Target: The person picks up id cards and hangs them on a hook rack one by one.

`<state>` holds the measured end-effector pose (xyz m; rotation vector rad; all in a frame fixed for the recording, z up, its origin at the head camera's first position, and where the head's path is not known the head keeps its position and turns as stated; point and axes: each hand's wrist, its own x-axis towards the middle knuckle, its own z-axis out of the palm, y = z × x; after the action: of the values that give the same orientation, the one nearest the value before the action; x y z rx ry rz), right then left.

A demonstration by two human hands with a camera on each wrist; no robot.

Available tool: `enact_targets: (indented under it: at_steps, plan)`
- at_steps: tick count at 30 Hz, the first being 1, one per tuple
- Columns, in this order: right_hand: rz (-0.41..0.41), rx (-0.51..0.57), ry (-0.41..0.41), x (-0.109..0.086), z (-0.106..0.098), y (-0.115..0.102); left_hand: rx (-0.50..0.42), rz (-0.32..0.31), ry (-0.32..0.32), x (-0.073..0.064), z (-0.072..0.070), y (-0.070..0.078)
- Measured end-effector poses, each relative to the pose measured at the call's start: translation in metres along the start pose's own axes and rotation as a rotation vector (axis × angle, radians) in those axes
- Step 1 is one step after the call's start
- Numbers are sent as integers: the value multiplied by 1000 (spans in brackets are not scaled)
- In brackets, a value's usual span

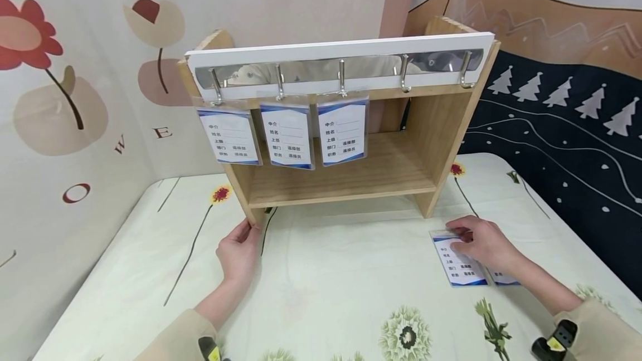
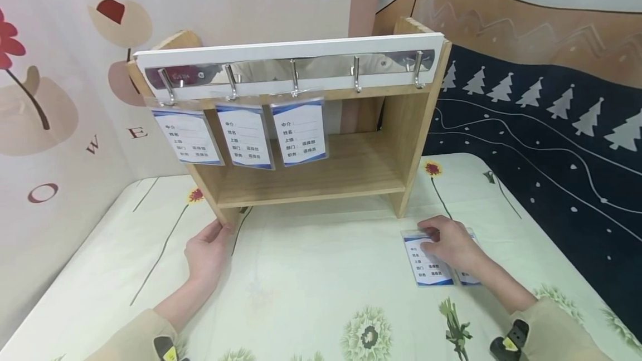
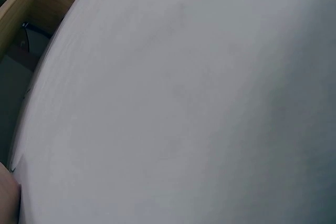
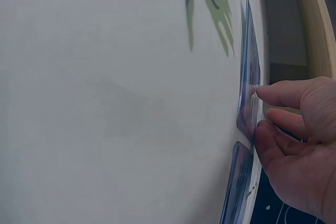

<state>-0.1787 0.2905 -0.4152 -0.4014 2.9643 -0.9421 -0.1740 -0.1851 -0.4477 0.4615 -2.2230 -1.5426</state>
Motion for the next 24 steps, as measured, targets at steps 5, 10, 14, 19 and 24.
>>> enact_targets:
  at_steps: [5, 10, 14, 19, 24]
  plan:
    - [-4, -7, -2, 0, 0, 1, -9, -14, -8, 0, 1, 0]
    - [24, -29, -12, 2, -2, 2, -8, -19, -13, 0, 1, 0]
    - [45, -40, -16, 5, -3, 3, -9, -19, -10, 1, 1, -1]
    - [53, -83, -7, 7, -3, 3, -10, -12, -7, 1, 1, -1]
    - [71, -134, 3, 9, -5, 0, 2, -7, -10, 1, 1, -1]
